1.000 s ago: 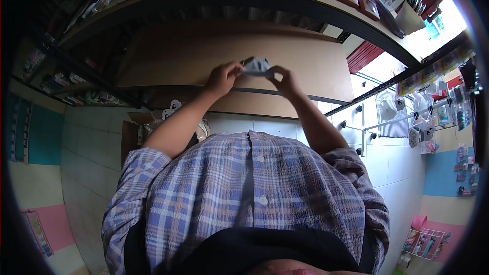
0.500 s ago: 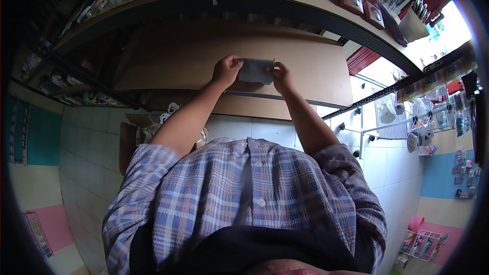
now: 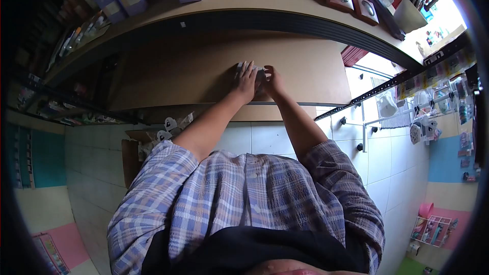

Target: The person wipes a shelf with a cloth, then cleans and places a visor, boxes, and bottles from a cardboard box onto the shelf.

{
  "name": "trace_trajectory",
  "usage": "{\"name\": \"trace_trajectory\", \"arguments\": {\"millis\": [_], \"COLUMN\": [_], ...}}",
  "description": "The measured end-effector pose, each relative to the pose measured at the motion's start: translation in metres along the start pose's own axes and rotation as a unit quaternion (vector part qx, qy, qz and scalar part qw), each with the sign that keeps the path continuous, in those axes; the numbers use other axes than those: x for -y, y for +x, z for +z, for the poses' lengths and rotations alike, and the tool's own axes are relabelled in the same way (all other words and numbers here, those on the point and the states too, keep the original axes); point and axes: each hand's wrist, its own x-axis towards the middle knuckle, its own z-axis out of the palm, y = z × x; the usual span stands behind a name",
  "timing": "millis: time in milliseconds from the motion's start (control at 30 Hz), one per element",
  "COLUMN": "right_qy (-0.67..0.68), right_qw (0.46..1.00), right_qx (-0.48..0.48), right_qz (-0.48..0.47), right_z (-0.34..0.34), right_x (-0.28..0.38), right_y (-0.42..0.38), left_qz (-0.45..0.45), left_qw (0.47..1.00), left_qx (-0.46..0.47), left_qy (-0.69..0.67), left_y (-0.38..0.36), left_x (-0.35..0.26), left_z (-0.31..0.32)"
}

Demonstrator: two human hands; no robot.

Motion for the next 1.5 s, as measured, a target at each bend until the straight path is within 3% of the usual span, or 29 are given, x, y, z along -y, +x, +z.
{"name": "trace_trajectory", "arguments": {"millis": [33, 133, 200, 267, 367, 433, 533, 667, 700, 767, 867, 900, 933, 1000, 1100, 1200, 1233, 1300, 1333, 1367, 1400, 1467, 1500], "right_qy": [-0.081, -0.222, -0.299, -0.353, -0.424, -0.42, -0.448, -0.453, -0.453, -0.459, -0.45, -0.452, -0.453, -0.457, -0.461, -0.454, -0.454, -0.457, -0.457, -0.456, -0.456, -0.459, -0.461], "right_qw": [0.996, 0.973, 0.951, 0.926, 0.889, 0.88, 0.871, 0.867, 0.867, 0.865, 0.867, 0.867, 0.866, 0.864, 0.861, 0.865, 0.865, 0.863, 0.864, 0.864, 0.863, 0.862, 0.862], "right_qx": [-0.032, -0.064, -0.063, -0.131, -0.129, -0.123, -0.108, -0.107, -0.105, -0.1, -0.099, -0.107, -0.103, -0.104, -0.101, -0.103, -0.104, -0.103, -0.103, -0.104, -0.103, -0.102, -0.104], "right_qz": [0.01, 0.005, 0.042, 0.012, 0.118, 0.184, 0.173, 0.176, 0.178, 0.177, 0.189, 0.181, 0.185, 0.186, 0.192, 0.186, 0.187, 0.189, 0.185, 0.186, 0.191, 0.188, 0.183], "right_z": [-0.003, -0.046, -0.084, -0.113, -0.15, -0.158, -0.159, -0.156, -0.155, -0.16, -0.159, -0.157, -0.157, -0.156, -0.156, -0.155, -0.155, -0.156, -0.156, -0.155, -0.154, -0.154, -0.154], "right_x": [0.009, 0.0, 0.001, -0.025, -0.046, -0.06, -0.075, -0.072, -0.069, -0.062, -0.05, -0.055, -0.056, -0.056, -0.056, -0.058, -0.058, -0.059, -0.058, -0.059, -0.06, -0.062, -0.062], "right_y": [-0.006, -0.007, -0.012, -0.012, -0.016, -0.023, -0.021, -0.02, -0.021, -0.026, -0.024, -0.023, -0.025, -0.025, -0.024, -0.024, -0.024, -0.024, -0.021, -0.021, -0.023, -0.024, -0.023], "left_qz": [-0.056, -0.043, -0.035, -0.029, 0.017, -0.028, -0.1, -0.265, -0.256, -0.356, -0.353, -0.359, -0.473, -0.437, -0.294, -0.113, -0.117, 0.034, 0.032, 0.028, 0.021, -0.156, -0.233], "left_qw": [0.995, 0.985, 0.984, 0.983, 0.991, 0.987, 0.979, 0.93, 0.938, 0.889, 0.88, 0.877, 0.86, 0.877, 0.92, 0.944, 0.944, 0.977, 0.978, 0.973, 0.934, 0.92, 0.903], "left_qx": [0.077, 0.135, 0.129, 0.125, 0.066, 0.128, 0.14, 0.115, 0.029, 0.086, 0.018, 0.018, -0.008, 0.055, 0.199, 0.294, 0.292, 0.207, 0.204, 0.177, 0.147, 0.046, 0.062], "left_qy": [0.032, 0.101, 0.116, 0.131, 0.117, 0.097, 0.112, 0.226, 0.233, 0.274, 0.318, 0.319, 0.19, 0.19, 0.169, 0.1, 0.101, 0.028, 0.03, -0.149, -0.324, -0.356, -0.355], "left_y": [-0.01, -0.025, -0.026, -0.029, -0.025, -0.022, -0.025, -0.054, -0.085, -0.106, -0.136, -0.099, -0.068, -0.035, -0.02, -0.025, -0.035, -0.046, -0.044, -0.041, -0.039, -0.037, -0.036], "left_x": [-0.001, -0.001, -0.005, -0.007, 0.0, 0.001, 0.025, 0.123, 0.198, 0.224, 0.331, 0.284, 0.194, 0.102, 0.037, -0.026, -0.026, -0.025, -0.022, -0.016, -0.013, 0.01, 0.029], "left_z": [-0.007, -0.013, -0.019, -0.02, -0.011, -0.008, -0.015, -0.075, -0.063, -0.115, -0.084, -0.09, -0.091, -0.081, -0.042, -0.054, -0.048, -0.044, -0.05, -0.057, -0.068, -0.079, -0.09]}}
